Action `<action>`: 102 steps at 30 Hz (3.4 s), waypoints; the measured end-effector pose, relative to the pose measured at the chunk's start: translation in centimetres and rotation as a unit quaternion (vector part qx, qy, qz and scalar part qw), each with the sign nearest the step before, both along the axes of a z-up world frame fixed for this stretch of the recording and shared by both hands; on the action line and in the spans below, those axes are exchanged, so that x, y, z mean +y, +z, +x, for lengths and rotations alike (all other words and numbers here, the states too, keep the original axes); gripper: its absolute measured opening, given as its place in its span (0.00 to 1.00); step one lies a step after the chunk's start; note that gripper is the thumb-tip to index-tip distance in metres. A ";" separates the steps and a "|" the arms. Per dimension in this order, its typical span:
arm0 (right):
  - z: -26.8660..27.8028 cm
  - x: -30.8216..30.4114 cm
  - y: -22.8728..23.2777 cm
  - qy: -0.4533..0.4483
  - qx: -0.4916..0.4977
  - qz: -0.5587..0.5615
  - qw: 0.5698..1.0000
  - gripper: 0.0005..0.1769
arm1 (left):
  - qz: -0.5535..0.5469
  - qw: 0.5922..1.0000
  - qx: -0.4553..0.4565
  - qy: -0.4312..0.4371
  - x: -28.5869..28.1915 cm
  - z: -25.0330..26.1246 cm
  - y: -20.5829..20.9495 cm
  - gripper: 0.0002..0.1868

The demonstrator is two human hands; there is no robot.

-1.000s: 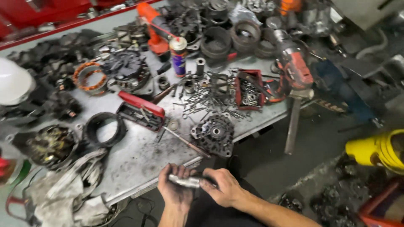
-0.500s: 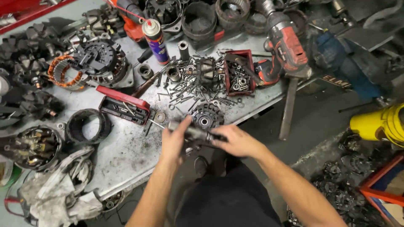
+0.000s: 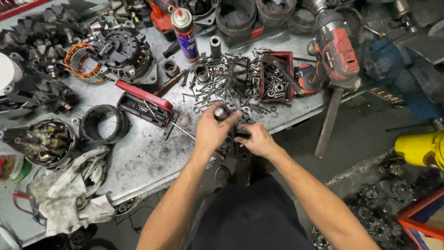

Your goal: The person uses a hammer to tap a cylindrical metal component, then wipes it with a cloth. They walk to a bench grinder and grind the component's surface, rotating it to work on different sides.

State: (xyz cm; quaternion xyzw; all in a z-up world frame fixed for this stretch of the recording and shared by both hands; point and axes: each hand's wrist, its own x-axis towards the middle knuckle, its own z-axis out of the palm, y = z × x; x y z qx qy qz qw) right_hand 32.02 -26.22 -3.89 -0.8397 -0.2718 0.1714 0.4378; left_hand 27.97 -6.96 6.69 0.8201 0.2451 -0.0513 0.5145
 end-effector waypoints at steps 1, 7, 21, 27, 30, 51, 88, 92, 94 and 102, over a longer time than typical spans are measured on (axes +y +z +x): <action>0.0 -0.1 -0.4 0.000 0.000 0.000 1.000 0.11 | 0.000 1.000 0.000 0.000 -0.2 -0.1 0.0 0.27; -0.4 -0.7 -1.2 0.002 -0.032 0.032 0.999 0.13 | -0.003 0.998 -0.015 -0.066 -0.6 -0.4 0.9 0.28; -1.0 -2.2 -5.2 -0.013 -0.113 0.035 0.993 0.11 | -0.006 0.947 -0.162 -0.276 -0.2 -1.8 -2.2 0.27; -1.6 -1.3 -3.7 -0.034 -0.144 0.074 0.986 0.10 | -0.029 0.931 -0.231 -0.282 -0.5 -2.0 -1.2 0.22; -1.5 -1.3 -4.2 -0.037 -0.142 0.075 0.986 0.12 | -0.026 0.932 -0.227 -0.281 -0.2 -2.2 -1.4 0.21; -2.5 2.1 16.3 0.164 -0.339 0.020 0.926 0.21 | -0.070 0.892 -0.384 -0.227 -1.6 0.2 -7.3 0.18; -3.0 -6.9 28.2 0.038 0.071 0.021 0.997 0.22 | -0.156 0.871 -0.369 -0.283 -2.4 0.0 -4.6 0.07; -3.8 -8.2 28.0 -0.078 0.137 -0.020 0.987 0.05 | -0.121 0.877 -0.394 -0.246 -2.8 0.5 -7.4 0.07; -5.1 -8.6 27.7 -0.117 0.133 -0.040 0.983 0.06 | -0.107 0.888 -0.385 -0.227 -2.9 -0.6 -7.8 0.11; -5.0 -5.4 22.5 -0.099 0.292 -0.422 0.853 0.20 | -0.133 0.862 -0.412 -0.264 -2.8 -0.1 -5.7 0.09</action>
